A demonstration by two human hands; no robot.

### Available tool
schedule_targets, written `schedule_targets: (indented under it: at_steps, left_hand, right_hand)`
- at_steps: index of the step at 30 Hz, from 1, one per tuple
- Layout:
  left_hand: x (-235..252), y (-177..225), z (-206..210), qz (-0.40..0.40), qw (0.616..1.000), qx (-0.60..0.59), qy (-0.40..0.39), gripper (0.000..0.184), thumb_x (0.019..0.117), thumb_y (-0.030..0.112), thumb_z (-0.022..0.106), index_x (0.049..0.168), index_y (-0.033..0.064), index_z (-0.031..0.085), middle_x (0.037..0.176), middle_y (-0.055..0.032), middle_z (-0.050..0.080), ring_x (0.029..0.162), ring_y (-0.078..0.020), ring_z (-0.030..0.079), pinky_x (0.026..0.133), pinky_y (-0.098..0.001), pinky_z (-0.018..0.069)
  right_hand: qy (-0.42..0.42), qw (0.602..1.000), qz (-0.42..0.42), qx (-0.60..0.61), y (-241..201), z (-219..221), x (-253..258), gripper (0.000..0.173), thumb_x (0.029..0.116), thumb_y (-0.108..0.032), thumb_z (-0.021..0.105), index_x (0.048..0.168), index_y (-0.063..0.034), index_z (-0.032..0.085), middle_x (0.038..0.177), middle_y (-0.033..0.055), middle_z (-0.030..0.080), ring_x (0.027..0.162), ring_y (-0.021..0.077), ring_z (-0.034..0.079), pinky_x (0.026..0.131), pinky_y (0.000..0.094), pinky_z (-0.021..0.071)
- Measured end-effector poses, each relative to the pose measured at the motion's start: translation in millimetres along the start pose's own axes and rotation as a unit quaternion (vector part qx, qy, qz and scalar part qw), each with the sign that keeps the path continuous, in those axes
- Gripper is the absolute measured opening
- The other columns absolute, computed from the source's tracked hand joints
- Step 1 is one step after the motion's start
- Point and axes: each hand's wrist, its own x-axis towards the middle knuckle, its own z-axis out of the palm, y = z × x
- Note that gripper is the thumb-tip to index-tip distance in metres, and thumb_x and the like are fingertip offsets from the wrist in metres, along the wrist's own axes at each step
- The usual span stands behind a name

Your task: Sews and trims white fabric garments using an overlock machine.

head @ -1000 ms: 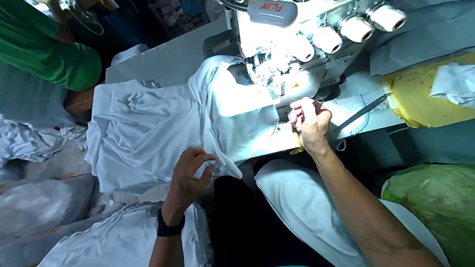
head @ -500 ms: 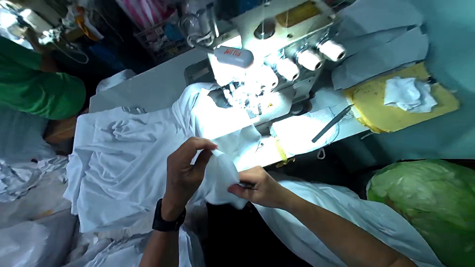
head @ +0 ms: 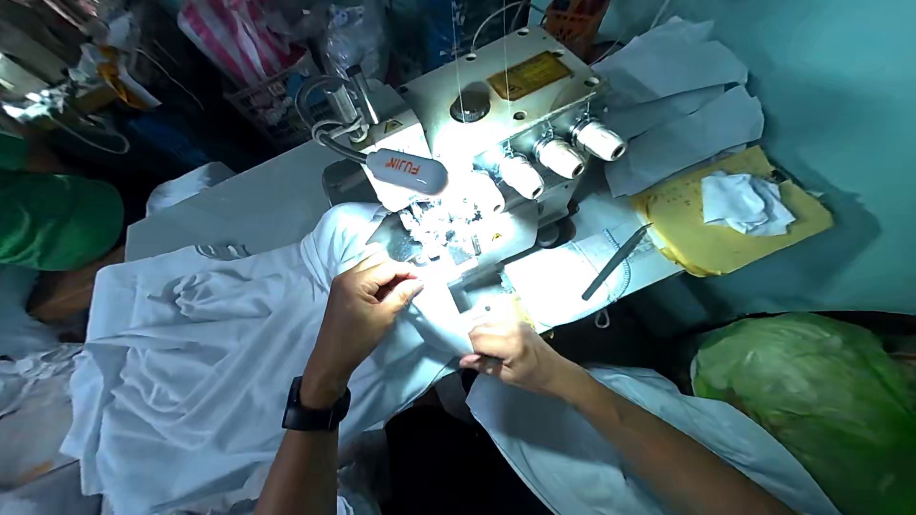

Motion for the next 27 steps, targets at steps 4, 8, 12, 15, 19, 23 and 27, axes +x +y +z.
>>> schedule_targets:
  at_steps: [4,8,12,15,19,23,27]
  left_hand:
    - [-1.4,3.2,0.8,0.01,0.999,0.035,0.011,0.009,0.0923,0.012,0.069,0.09,0.0071,0.076,0.086,0.0035,0.066,0.084,0.0,0.06,0.079,-0.0152,0.0491]
    - [1.6,7.0,3.4,-0.012,0.999,0.038,0.019,0.005,0.0891,0.009,0.071,0.09,0.0066,0.075,0.083,0.0029,0.063,0.072,0.0023,0.056,0.063,-0.0109,0.0453]
    - [0.4,11.5,10.9,-0.039,0.997,0.036,0.061,0.006,0.0862,0.006,0.069,0.091,0.0065,0.072,0.084,0.0022,0.062,0.066,0.0032,0.053,0.057,-0.0103,0.0422]
    - [-7.3,17.8,23.3,0.008,0.987,0.131,0.096,0.009,0.0901,0.008,0.069,0.096,0.0047,0.076,0.093,-0.0053,0.065,0.08,-0.0087,0.06,0.069,-0.0218,0.0502]
    - [-33.2,37.8,64.7,0.041,0.924,0.361,0.119,0.023,0.0963,0.009,0.058,0.109,0.0029,0.077,0.109,-0.0172,0.073,0.102,-0.0361,0.069,0.093,-0.0558,0.0495]
    - [-30.9,28.3,76.2,0.017,0.925,0.354,0.139,0.032,0.102,0.011,0.046,0.115,0.003,0.074,0.108,-0.0161,0.074,0.114,-0.0382,0.067,0.105,-0.0648,0.0401]
    - [-19.9,14.1,58.9,0.029,0.944,0.312,0.107,0.032,0.105,0.013,0.043,0.112,0.001,0.071,0.109,-0.0171,0.072,0.118,-0.0361,0.065,0.109,-0.0663,0.0351]
  right_hand:
    - [0.053,0.998,0.004,0.029,-10.6,11.8,-24.8,0.028,0.1013,-0.021,0.062,0.083,-0.002,0.07,0.084,0.0102,0.072,0.078,0.0151,0.069,0.069,0.0256,0.0562]
    - [0.131,0.986,0.055,0.085,-15.2,17.6,-37.0,0.021,0.0923,-0.015,0.073,0.079,0.001,0.07,0.088,0.012,0.073,0.085,0.01,0.069,0.079,0.0176,0.0555]
    - [0.168,0.963,0.141,0.156,-26.4,15.6,-36.0,0.021,0.0843,-0.011,0.077,0.07,0.0018,0.068,0.084,0.0094,0.072,0.077,0.0012,0.064,0.069,0.0119,0.051]
    - [0.165,0.919,0.255,0.25,-41.8,7.1,-28.2,0.013,0.0782,-0.006,0.077,0.069,-0.0029,0.068,0.076,-0.0011,0.069,0.066,-0.0058,0.058,0.058,0.0093,0.0463]
    - [0.07,0.874,0.356,0.324,-47.9,-10.9,-19.4,0.01,0.0786,-0.004,0.075,0.087,-0.0057,0.071,0.069,-0.0108,0.06,0.059,-0.0069,0.051,0.055,0.0105,0.0429]
    - [0.103,0.905,0.305,0.279,-45.2,-10.6,-9.7,0.009,0.0838,-0.006,0.07,0.075,-0.0092,0.069,0.067,-0.0114,0.06,0.06,-0.0094,0.051,0.055,0.0092,0.0406]
    - [0.143,0.901,0.303,0.275,-56.8,-9.1,-5.3,0.016,0.0817,-0.003,0.074,0.097,-0.0003,0.073,0.078,-0.0062,0.07,0.068,-0.0075,0.061,0.065,0.0097,0.0515]
